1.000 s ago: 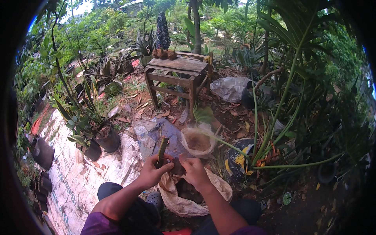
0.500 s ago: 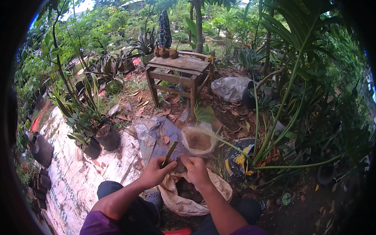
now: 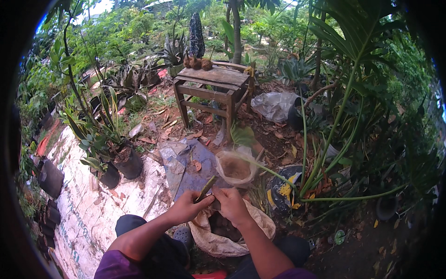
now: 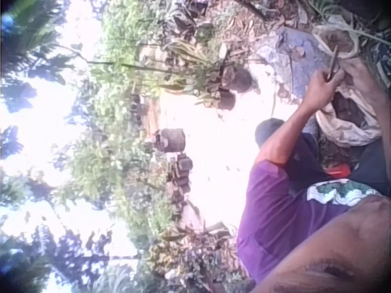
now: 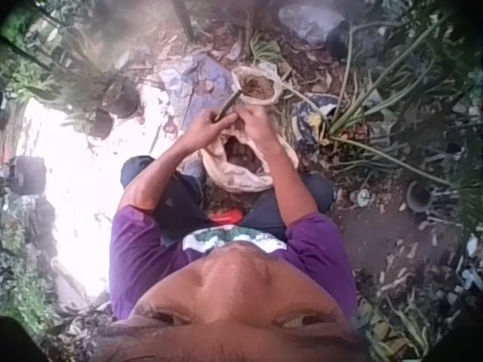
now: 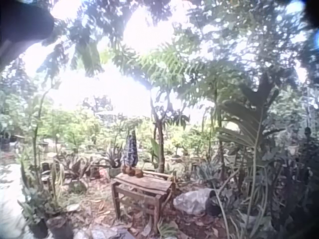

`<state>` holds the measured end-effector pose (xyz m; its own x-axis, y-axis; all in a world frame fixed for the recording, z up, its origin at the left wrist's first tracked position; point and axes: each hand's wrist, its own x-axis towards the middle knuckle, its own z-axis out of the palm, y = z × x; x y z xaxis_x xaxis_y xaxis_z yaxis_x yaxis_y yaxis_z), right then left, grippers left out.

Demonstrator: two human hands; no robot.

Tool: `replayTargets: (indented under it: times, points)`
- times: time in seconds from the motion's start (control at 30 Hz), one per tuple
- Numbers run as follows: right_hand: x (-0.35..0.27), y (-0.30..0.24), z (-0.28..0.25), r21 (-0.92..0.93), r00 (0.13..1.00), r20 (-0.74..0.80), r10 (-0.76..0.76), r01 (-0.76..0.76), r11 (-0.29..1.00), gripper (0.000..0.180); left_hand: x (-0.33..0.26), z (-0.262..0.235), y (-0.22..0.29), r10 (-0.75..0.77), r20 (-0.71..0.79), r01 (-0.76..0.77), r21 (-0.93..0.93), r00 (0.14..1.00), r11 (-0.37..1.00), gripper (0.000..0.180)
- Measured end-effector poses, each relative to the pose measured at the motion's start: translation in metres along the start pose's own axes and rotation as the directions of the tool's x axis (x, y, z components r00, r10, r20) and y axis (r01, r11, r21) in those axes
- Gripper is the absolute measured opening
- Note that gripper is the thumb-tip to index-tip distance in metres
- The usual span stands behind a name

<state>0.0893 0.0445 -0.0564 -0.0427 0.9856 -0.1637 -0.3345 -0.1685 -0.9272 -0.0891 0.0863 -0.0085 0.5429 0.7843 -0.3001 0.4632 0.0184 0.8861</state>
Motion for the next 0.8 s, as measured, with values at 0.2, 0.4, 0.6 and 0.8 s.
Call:
replayTargets:
  times: [0.2,0.4,0.6,0.8]
  points:
    - [-0.004,-0.008,0.004,-0.272,0.997,-0.017,-0.078,0.071,0.960,0.047,-0.001,-0.005,-0.001,0.104,-0.070,-0.116,-0.204,0.992,0.972,0.035]
    - [-0.006,-0.010,0.005,-0.085,0.997,0.069,-0.017,0.023,0.996,0.040,-0.008,-0.010,0.008,0.121,-0.010,-0.121,-0.183,0.993,0.976,0.031]
    - [-0.008,-0.019,-0.007,-0.041,0.968,0.244,0.062,-0.054,0.998,0.027,-0.007,-0.013,0.005,0.160,0.051,-0.156,-0.076,0.986,0.985,0.033]
    - [-0.011,-0.019,-0.001,0.074,0.972,0.235,0.016,-0.035,0.997,0.025,-0.006,-0.005,-0.002,0.237,0.055,-0.219,-0.229,0.970,0.949,0.028]
